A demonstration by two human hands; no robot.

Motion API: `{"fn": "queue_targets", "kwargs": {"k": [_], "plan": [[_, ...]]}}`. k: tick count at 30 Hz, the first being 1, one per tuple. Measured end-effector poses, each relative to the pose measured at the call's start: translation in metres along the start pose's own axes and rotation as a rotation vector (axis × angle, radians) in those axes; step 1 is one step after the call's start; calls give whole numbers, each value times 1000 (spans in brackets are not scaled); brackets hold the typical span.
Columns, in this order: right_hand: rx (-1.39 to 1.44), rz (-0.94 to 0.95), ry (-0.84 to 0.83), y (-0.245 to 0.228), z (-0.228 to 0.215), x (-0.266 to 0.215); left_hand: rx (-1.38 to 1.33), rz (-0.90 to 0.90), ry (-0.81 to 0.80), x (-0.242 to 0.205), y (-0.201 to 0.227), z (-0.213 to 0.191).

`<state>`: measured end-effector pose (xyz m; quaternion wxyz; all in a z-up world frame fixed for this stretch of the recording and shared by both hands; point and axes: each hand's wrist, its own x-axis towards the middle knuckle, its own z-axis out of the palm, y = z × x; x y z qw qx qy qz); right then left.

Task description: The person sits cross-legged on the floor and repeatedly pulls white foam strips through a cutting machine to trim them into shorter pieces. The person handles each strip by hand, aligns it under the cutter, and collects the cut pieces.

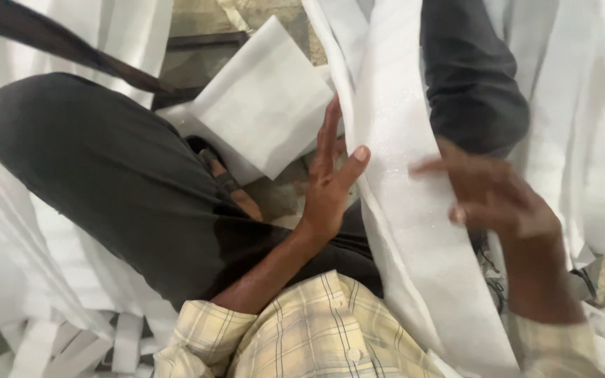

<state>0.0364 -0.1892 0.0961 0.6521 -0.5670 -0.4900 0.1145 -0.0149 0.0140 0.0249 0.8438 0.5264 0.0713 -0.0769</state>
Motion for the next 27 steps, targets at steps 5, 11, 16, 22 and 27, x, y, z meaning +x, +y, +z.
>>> {"fn": "queue_targets", "kwargs": {"k": [5, 11, 16, 22, 27], "plan": [[-7, 411, 197, 29, 0, 33, 56, 52, 16, -7, -6, -10], [19, 803, 498, 17, 5, 60, 11, 68, 49, -4, -5, -8], [-27, 707, 554, 10, 5, 54, 102, 174, 2, -6, -5, -5], [13, 584, 449, 17, 10, 48, 76, 143, -3, -5, -2, -5], [-74, 643, 422, 24, 15, 50, 289, 245, -14, -4, -2, -9]]}}
